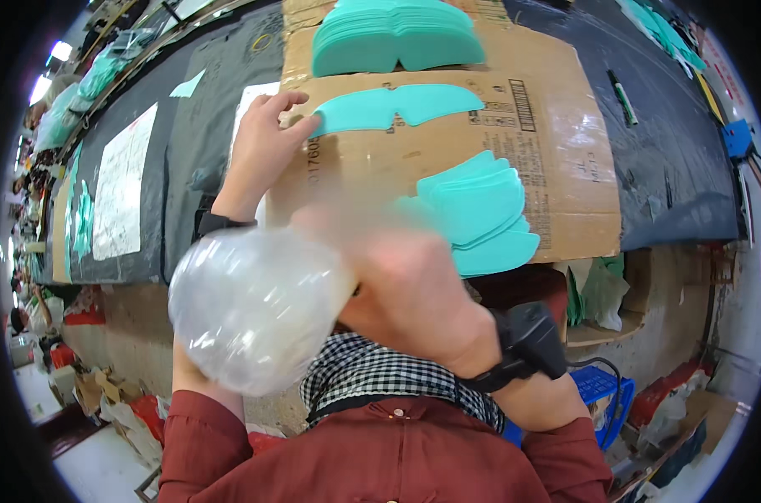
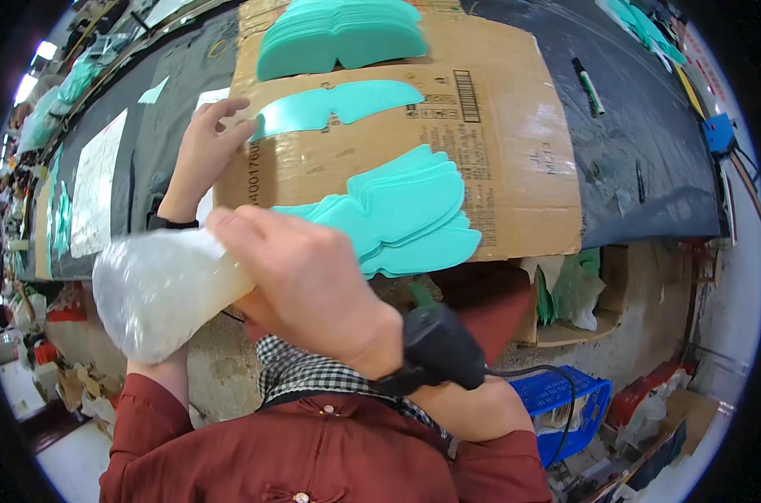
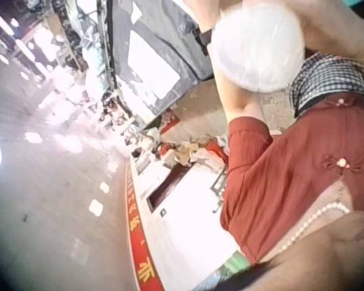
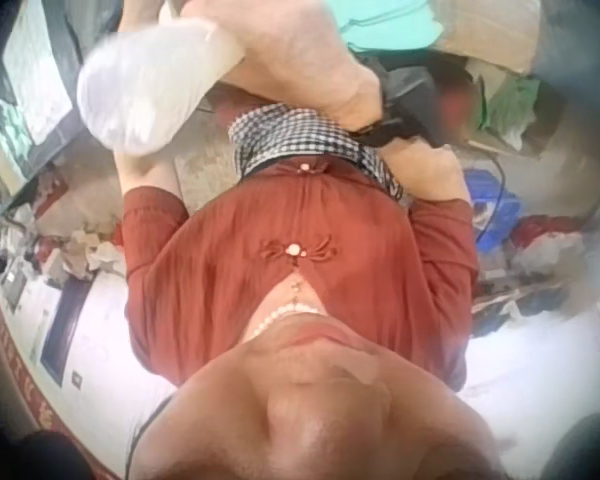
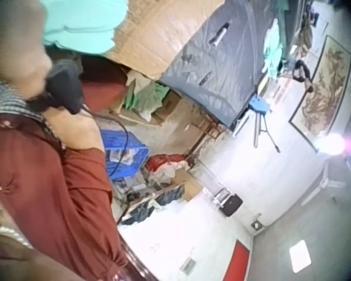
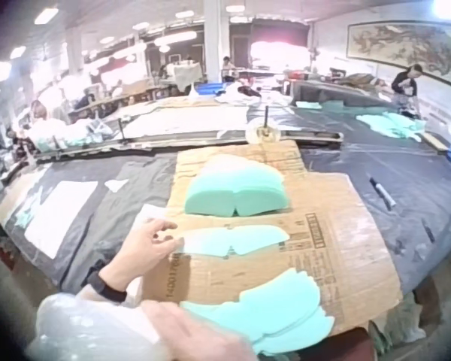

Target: Applying liquid adhesive from a plastic bottle to green synthetic shoe upper components at a factory workbench.

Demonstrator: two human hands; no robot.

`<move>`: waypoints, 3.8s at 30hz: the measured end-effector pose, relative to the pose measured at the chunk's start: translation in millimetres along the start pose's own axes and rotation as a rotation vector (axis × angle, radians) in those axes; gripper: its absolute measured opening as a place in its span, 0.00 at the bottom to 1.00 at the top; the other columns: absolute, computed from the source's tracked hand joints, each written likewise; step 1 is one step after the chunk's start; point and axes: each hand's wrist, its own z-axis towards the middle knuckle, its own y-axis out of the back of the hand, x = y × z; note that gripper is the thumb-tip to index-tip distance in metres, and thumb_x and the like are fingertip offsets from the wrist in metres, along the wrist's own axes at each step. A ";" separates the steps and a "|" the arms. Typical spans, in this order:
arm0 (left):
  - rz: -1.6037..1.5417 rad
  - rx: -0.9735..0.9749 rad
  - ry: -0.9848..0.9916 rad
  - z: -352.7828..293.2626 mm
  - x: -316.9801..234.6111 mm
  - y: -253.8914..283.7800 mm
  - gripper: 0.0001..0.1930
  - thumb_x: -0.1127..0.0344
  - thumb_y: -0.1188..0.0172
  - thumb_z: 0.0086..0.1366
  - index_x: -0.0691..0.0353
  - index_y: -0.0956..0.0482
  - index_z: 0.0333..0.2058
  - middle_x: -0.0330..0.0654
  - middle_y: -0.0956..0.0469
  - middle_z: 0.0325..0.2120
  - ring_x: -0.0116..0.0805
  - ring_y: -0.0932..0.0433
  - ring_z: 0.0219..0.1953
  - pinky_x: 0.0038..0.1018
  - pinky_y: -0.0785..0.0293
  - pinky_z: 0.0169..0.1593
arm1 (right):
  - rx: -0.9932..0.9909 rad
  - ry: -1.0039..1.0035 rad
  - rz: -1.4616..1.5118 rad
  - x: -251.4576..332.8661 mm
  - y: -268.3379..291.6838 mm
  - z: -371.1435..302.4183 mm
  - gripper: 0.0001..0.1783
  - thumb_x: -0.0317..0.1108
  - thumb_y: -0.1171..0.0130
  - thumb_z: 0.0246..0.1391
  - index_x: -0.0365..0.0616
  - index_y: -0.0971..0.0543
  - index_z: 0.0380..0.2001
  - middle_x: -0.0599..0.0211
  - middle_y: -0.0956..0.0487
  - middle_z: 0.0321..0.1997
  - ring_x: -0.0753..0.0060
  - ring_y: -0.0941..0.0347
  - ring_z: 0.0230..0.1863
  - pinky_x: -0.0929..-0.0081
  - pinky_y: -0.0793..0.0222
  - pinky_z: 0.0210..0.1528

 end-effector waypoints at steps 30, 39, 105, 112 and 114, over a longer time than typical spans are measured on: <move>0.092 0.163 -0.085 29.7 -7.0 -27.0 0.22 0.64 0.32 0.57 0.66 0.21 0.49 0.49 0.21 0.44 0.40 0.22 0.46 0.34 0.26 0.52 | -0.064 -0.128 0.121 17.8 11.6 -50.5 0.31 0.30 0.27 0.44 0.43 0.21 0.55 0.53 0.16 0.51 0.52 0.17 0.50 0.62 0.19 0.51; -0.555 0.225 0.189 22.2 -43.9 -0.8 0.15 0.74 0.36 0.57 0.67 0.24 0.44 0.43 0.18 0.39 0.31 0.20 0.41 0.25 0.27 0.49 | -0.457 -0.525 0.043 -29.8 103.8 -61.7 0.23 0.29 0.23 0.52 0.40 0.18 0.52 0.63 0.16 0.50 0.69 0.20 0.50 0.67 0.23 0.56; 0.001 -0.072 -0.183 -202.2 -13.6 9.3 0.12 0.68 0.31 0.59 0.53 0.13 0.44 0.35 0.19 0.43 0.42 0.25 0.48 0.37 0.36 0.56 | 0.085 -0.123 -0.127 -24.8 -38.3 38.8 0.25 0.37 0.23 0.48 0.43 0.22 0.47 0.52 0.16 0.34 0.44 0.17 0.35 0.63 0.21 0.36; 0.019 -0.068 -0.157 -208.7 -14.7 11.7 0.17 0.69 0.31 0.58 0.52 0.13 0.48 0.36 0.18 0.46 0.42 0.27 0.52 0.38 0.38 0.59 | -0.094 -0.300 -0.025 -58.8 7.0 47.9 0.16 0.35 0.26 0.55 0.37 0.15 0.43 0.66 0.12 0.35 0.77 0.16 0.34 0.75 0.21 0.35; 0.004 -0.089 -0.156 -208.6 -16.3 11.9 0.17 0.69 0.31 0.58 0.53 0.13 0.47 0.36 0.18 0.46 0.42 0.27 0.52 0.39 0.37 0.59 | -0.181 -0.459 -0.027 -63.6 33.4 59.5 0.19 0.38 0.25 0.55 0.35 0.15 0.44 0.63 0.12 0.40 0.74 0.15 0.36 0.75 0.20 0.38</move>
